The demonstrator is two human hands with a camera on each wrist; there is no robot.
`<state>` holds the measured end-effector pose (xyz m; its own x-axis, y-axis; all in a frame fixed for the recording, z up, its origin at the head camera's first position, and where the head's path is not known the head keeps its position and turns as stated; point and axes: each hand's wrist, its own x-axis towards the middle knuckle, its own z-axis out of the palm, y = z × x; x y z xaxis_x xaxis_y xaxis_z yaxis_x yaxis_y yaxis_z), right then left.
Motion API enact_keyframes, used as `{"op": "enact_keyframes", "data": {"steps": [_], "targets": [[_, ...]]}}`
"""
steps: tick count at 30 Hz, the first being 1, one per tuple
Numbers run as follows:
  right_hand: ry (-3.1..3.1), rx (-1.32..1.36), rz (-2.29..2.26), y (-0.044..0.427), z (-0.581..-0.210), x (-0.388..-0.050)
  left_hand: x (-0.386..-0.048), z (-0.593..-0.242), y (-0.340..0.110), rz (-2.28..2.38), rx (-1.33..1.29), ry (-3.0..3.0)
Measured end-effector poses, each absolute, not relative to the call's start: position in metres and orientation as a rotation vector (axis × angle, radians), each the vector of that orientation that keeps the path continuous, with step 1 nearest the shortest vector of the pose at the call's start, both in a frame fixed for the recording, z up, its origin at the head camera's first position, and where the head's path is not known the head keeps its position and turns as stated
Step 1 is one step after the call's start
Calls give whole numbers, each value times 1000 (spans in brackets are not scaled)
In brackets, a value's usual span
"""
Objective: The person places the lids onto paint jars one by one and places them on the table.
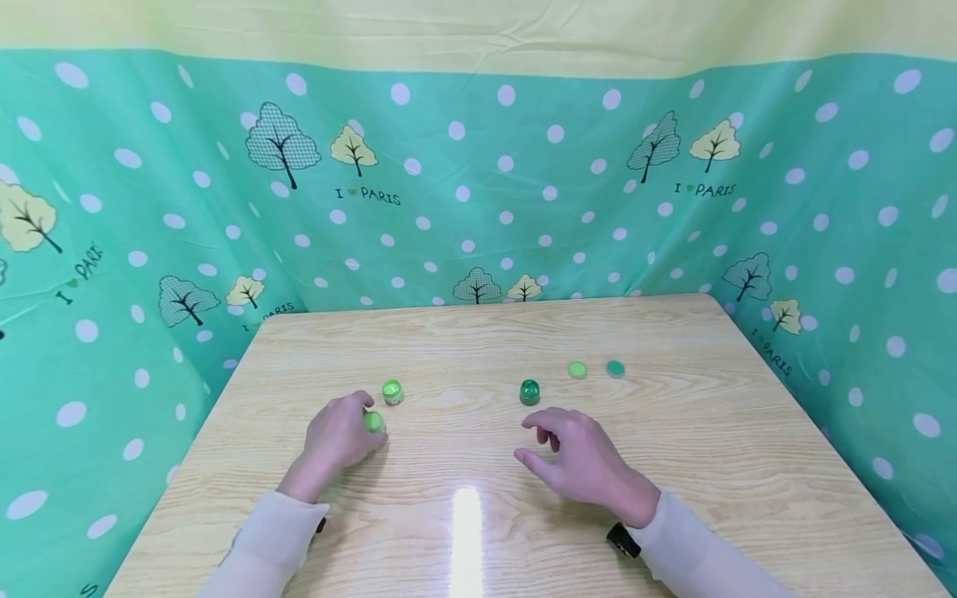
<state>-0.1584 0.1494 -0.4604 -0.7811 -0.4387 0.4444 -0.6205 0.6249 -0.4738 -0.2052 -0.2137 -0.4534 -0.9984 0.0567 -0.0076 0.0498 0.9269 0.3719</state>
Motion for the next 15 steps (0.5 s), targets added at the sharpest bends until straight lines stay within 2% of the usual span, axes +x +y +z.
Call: {"op": "enact_keyframes", "data": {"steps": [15], "targets": [[-2648, 668, 845, 172, -448, -175, -218, -447, -200, 642, 125, 3211]]}}
